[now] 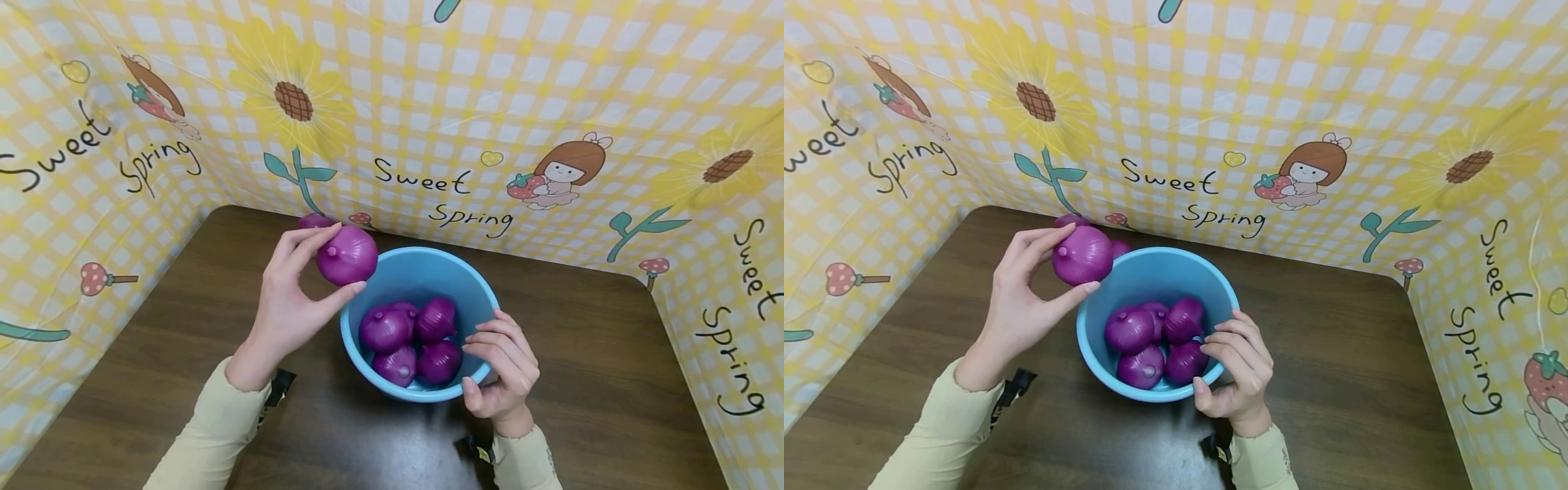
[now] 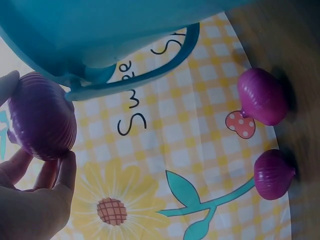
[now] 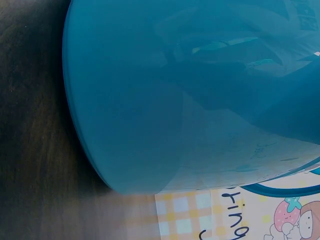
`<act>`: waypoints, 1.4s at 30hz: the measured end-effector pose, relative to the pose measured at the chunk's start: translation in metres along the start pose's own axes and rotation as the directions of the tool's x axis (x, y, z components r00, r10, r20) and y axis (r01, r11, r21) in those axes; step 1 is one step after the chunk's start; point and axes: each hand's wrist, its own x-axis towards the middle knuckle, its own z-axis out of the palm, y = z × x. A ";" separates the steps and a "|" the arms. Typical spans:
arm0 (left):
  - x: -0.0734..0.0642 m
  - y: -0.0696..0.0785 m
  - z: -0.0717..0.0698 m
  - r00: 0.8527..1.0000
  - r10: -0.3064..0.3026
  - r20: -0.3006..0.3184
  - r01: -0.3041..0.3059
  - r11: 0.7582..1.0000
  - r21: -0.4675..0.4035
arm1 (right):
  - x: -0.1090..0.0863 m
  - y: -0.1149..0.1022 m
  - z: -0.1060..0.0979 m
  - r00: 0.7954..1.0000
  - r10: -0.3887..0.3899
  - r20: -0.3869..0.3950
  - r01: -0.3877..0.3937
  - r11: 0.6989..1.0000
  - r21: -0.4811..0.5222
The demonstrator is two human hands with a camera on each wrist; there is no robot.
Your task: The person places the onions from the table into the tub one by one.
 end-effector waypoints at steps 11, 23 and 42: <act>-0.013 -0.019 0.015 0.994 0.037 0.098 -0.034 0.999 -0.042 | -0.001 0.000 -0.001 1.000 0.010 0.005 -0.010 1.000 -0.004; -0.018 -0.009 0.022 0.985 0.038 0.166 -0.022 0.995 -0.096 | 0.000 0.000 -0.001 1.000 0.015 0.006 -0.015 1.000 -0.002; -0.022 -0.002 0.029 0.964 0.065 0.256 -0.036 0.993 -0.117 | -0.002 0.001 -0.001 1.000 0.018 0.016 -0.018 1.000 -0.001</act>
